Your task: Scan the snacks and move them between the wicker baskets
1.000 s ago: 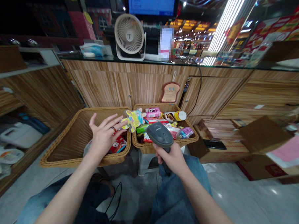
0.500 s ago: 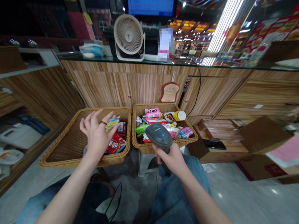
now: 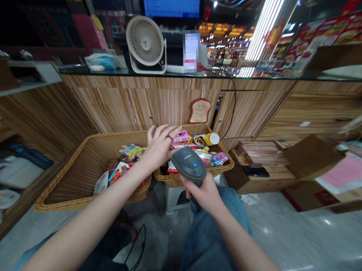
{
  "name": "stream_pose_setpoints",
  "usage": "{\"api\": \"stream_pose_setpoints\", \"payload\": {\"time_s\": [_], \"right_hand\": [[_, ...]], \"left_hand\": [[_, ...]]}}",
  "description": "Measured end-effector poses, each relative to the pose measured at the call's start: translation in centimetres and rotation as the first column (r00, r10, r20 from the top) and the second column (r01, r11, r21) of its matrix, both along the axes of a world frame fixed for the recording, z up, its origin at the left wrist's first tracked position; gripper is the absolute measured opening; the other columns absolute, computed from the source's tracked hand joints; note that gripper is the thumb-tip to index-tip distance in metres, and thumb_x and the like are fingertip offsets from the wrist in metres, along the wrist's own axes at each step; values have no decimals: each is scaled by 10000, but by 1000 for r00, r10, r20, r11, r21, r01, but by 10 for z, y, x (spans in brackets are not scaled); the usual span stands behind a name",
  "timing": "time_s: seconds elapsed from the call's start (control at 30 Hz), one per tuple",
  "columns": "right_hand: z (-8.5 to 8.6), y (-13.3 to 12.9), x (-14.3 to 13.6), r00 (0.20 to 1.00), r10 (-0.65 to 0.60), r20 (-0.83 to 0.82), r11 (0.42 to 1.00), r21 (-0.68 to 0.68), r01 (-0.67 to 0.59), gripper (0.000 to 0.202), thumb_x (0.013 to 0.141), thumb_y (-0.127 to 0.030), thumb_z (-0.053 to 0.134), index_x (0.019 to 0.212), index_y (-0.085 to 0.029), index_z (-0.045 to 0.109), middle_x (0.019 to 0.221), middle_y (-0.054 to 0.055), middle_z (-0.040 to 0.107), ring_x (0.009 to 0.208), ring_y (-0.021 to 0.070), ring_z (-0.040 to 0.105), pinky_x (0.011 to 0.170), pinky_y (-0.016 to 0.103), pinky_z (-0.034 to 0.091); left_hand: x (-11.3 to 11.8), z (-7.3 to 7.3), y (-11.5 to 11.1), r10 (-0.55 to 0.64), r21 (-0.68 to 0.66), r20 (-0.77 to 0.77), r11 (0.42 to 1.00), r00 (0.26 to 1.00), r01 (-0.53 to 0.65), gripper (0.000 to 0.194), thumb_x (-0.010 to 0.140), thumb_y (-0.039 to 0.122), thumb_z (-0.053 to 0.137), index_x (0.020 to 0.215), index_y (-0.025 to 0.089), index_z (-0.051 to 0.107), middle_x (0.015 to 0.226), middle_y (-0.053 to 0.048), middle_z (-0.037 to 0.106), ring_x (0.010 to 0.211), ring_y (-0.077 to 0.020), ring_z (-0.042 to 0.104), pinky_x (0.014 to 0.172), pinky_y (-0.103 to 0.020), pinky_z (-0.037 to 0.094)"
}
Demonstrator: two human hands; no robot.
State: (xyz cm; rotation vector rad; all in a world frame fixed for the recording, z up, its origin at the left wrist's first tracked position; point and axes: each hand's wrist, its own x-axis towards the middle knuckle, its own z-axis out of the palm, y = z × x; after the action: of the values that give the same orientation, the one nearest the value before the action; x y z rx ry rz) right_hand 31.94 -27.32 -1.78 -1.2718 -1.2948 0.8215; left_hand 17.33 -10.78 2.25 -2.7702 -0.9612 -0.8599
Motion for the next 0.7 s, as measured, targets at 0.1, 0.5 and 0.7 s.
{"api": "stream_pose_setpoints", "payload": {"time_s": [0.1,0.5,0.7], "right_hand": [[0,-1,1,1000,-22,-14,999,25,23,273,870,-409,704,690,-229,603,472,-18,619,400,165,607,492,257,511],[-4,-3,8,999,-47,-19,997,58,48,291,898,-414,698,691,-225,619,493,-8,634,439,168,602,553,279,531],[-2,-3,8,999,-40,-18,999,32,41,272,877,-395,697,682,-227,608,481,-12,626,436,163,600,541,268,515]], "left_hand": [[55,3,10,-83,-60,-76,995,994,78,749,1007,416,641,1684,301,341,1630,-134,540,1537,-353,380,1287,-655,115],[164,-20,28,-233,-36,-237,972,943,231,680,896,237,779,1538,219,555,1396,-117,723,1399,-330,553,1305,-649,69],[147,-1,43,-124,-90,-34,989,992,121,537,912,420,799,1376,187,661,1284,-153,777,1259,-334,681,1282,-616,155]]}}
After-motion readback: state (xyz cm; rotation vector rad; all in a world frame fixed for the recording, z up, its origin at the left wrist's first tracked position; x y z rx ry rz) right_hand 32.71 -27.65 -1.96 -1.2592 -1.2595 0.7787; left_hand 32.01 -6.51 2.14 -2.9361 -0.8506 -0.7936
